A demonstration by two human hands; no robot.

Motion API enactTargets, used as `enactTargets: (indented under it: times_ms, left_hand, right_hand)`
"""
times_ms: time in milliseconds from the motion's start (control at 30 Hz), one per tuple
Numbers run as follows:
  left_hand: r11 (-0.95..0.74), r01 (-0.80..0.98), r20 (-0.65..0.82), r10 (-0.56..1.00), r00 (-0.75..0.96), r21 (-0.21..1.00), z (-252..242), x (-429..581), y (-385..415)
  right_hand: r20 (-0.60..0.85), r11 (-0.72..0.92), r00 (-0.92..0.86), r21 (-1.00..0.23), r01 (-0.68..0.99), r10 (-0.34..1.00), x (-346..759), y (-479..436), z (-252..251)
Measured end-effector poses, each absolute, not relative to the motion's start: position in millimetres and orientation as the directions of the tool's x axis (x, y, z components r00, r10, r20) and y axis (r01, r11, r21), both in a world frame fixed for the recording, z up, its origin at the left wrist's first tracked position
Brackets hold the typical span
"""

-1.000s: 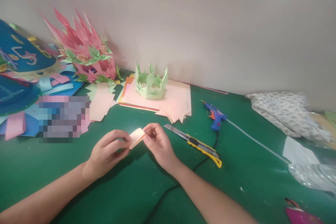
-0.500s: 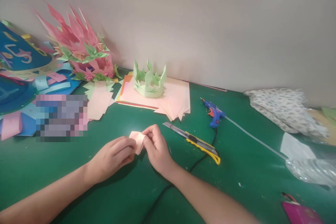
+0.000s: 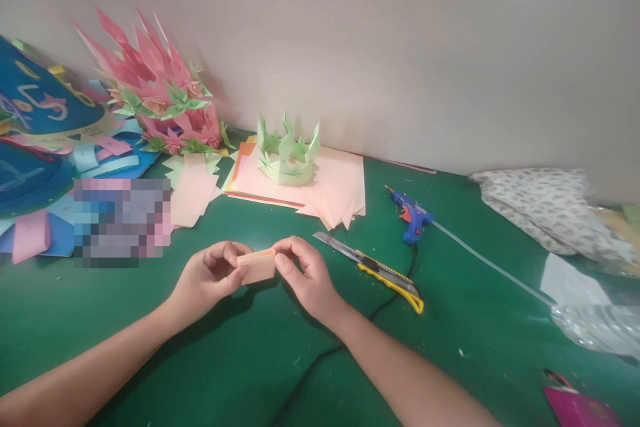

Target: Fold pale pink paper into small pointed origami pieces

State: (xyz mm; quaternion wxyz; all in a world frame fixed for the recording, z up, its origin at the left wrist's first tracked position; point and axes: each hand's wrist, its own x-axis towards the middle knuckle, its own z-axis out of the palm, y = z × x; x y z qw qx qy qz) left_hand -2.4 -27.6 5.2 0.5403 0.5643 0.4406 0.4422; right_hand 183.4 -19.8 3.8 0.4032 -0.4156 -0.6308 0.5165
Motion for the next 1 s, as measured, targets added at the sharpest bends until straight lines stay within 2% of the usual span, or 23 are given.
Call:
enactTargets:
  times_ms: [133, 533, 1000]
  left_hand:
    - [0.149, -0.12, -0.115, 0.961, 0.251, 0.982, 6.5, -0.1, -26.9]
    - [0.284, -0.172, -0.226, 0.929, 0.293, 0.943, 11.2, -1.2, -25.7]
    - [0.283, -0.182, -0.214, 0.921, 0.324, 0.942, 3.5, -1.8, -25.3]
  right_hand:
    - [0.062, 0.096, -0.341, -0.992, 0.083, 0.938, 180.7, -20.1, 5.1]
    - [0.021, 0.025, -0.314, -1.0, 0.008, 0.949, 179.2, -20.1, 4.7]
    - [-0.059, -0.065, -0.319, -0.998, -0.007, 0.946, 178.6, -18.6, 0.9]
